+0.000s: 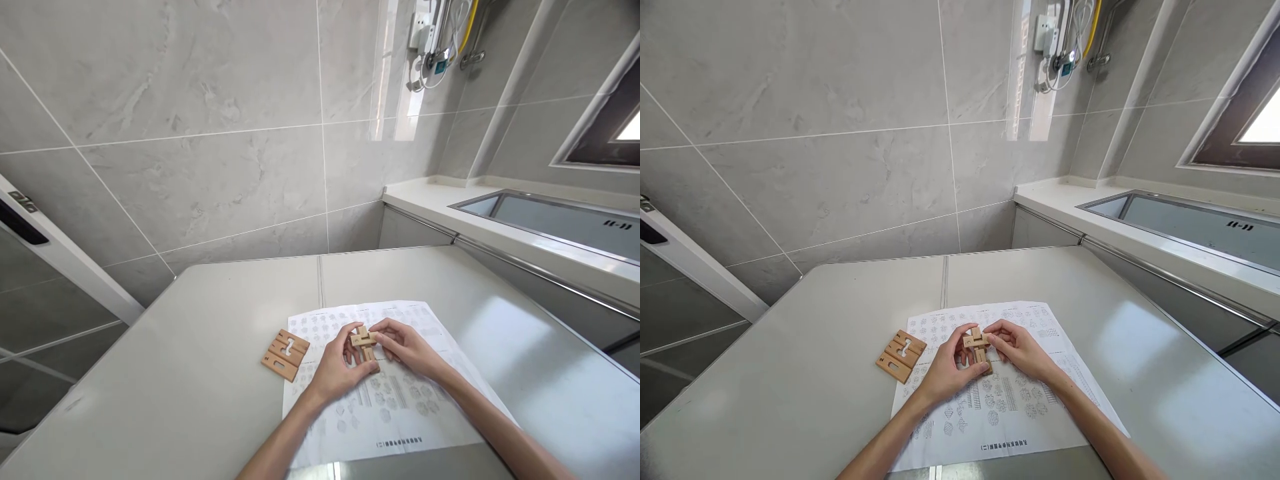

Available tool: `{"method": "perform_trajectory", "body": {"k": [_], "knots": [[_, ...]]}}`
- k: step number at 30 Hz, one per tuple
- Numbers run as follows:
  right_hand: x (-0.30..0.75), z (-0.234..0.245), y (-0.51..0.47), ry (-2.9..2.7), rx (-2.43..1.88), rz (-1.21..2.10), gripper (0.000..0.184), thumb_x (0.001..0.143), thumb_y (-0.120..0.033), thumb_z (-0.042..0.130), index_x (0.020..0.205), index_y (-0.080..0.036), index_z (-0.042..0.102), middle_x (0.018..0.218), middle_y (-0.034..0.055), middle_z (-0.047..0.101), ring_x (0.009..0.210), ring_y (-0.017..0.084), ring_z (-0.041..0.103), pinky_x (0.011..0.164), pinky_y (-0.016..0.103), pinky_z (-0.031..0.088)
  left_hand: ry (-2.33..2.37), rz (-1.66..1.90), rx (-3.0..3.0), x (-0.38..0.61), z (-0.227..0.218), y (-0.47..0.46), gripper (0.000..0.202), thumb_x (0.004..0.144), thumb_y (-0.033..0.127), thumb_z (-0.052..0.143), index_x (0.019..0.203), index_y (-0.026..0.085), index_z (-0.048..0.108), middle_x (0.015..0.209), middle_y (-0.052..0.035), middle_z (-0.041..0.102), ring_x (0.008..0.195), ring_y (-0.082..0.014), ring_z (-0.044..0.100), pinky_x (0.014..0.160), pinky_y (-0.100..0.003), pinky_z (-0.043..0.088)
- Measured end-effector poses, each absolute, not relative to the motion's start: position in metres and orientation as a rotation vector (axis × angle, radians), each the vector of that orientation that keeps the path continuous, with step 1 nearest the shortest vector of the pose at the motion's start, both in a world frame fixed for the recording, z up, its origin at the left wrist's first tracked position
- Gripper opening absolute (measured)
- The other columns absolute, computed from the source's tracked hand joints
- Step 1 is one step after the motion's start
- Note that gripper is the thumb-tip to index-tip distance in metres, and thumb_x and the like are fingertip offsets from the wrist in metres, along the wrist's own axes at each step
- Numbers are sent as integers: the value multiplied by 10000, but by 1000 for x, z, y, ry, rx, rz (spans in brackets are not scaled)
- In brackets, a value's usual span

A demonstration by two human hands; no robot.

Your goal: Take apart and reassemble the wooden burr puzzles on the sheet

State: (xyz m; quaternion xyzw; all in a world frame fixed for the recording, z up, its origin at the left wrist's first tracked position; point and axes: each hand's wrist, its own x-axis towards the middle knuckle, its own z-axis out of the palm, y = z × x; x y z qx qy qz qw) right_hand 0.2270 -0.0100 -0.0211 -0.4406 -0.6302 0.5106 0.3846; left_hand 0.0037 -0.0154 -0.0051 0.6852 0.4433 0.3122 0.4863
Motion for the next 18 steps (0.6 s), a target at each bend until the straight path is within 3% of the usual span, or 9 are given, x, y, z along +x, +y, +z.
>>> {"method": "perform_trajectory", "body": {"k": [6, 10, 12, 18], "knots": [[227, -22, -9, -1593, -1112, 1285, 476, 995, -668, 624, 1116, -213, 697, 903, 38, 715, 618, 136, 534, 590, 291, 464, 1034, 774, 1676, 1, -8, -15, 736, 815, 441, 868, 1463, 290, 554, 1093, -44, 693, 882, -195, 578, 803, -319, 485], [226, -21, -10, -1593, -1110, 1283, 470, 994, -664, 627, 1102, -212, 696, 855, 25, 693, 615, 139, 529, 591, 294, 459, 973, 829, 1674, 1, -8, -14, 493, 1026, 531, 595, 1427, 243, 581, 955, -41, 686, 846, -194, 616, 795, -322, 498], [226, -20, -11, -1604, -1100, 1293, 444, 1005, -643, 628, 1098, -213, 694, 827, 16, 682, 623, 141, 529, 604, 294, 456, 972, 840, 1665, 1, -8, -13, 467, 1080, 550, 467, 1392, 230, 602, 859, -19, 656, 793, -185, 617, 767, -312, 488], [226, -21, -11, -1610, -1068, 1321, 413, 1011, -623, 634, 1087, -219, 677, 798, 1, 652, 629, 147, 523, 607, 295, 429, 986, 848, 1702, 1, -7, -12, 441, 1083, 551, 459, 1329, 234, 643, 817, -4, 637, 753, -184, 597, 719, -291, 458]]}}
